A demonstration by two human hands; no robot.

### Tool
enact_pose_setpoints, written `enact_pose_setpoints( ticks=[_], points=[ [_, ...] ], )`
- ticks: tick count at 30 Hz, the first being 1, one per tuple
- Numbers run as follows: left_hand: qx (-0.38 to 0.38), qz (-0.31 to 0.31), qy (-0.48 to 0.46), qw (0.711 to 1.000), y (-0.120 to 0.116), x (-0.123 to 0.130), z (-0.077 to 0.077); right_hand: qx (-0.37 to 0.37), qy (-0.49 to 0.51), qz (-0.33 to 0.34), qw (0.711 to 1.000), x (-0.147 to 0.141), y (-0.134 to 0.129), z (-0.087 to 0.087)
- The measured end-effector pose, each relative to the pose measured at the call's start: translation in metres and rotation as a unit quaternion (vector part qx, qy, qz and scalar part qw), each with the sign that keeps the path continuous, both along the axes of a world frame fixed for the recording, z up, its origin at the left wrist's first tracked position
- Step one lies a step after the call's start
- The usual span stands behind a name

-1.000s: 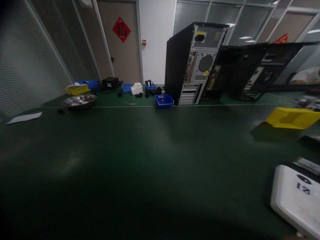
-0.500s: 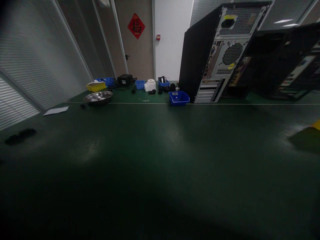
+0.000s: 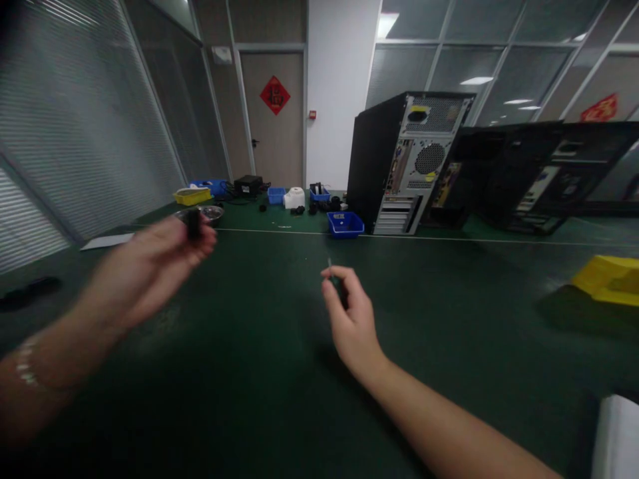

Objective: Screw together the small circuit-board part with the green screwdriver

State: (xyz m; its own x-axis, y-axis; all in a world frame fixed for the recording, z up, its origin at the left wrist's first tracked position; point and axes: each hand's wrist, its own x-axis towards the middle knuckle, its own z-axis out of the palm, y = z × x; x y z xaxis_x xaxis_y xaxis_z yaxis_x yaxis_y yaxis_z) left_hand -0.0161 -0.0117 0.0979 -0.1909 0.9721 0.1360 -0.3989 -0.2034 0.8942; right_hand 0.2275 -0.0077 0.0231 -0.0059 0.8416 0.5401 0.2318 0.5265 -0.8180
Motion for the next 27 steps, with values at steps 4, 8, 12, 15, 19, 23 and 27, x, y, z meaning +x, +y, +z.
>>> enact_pose_setpoints(
  ticks=[4,8,12,15,19,23,27],
  points=[
    [-0.104,-0.180,0.181,0.961,0.016,0.024,-0.069,-0.037,-0.137,0.079,0.987,-0.003,0.000,-0.017],
    [-0.047,-0.223,0.266,0.937,0.020,0.029,-0.101,-0.048,-0.177,0.148,0.972,-0.002,-0.001,-0.019],
    [-0.041,-0.225,0.296,0.927,0.022,0.023,-0.100,-0.043,-0.212,0.196,0.956,-0.003,0.005,-0.020],
    [-0.045,-0.223,0.299,0.927,0.026,0.021,-0.102,-0.061,-0.207,0.198,0.956,-0.004,0.010,-0.020],
    [-0.037,-0.239,0.302,0.922,0.028,0.021,-0.106,-0.066,-0.206,0.199,0.956,-0.004,0.015,-0.022],
    [-0.037,-0.248,0.300,0.921,0.026,0.020,-0.105,-0.063,-0.213,0.197,0.955,-0.005,0.014,-0.024],
    [-0.046,-0.275,0.253,0.927,0.023,0.020,-0.105,-0.052,-0.219,0.197,0.954,-0.006,0.011,-0.024]
  ],
)
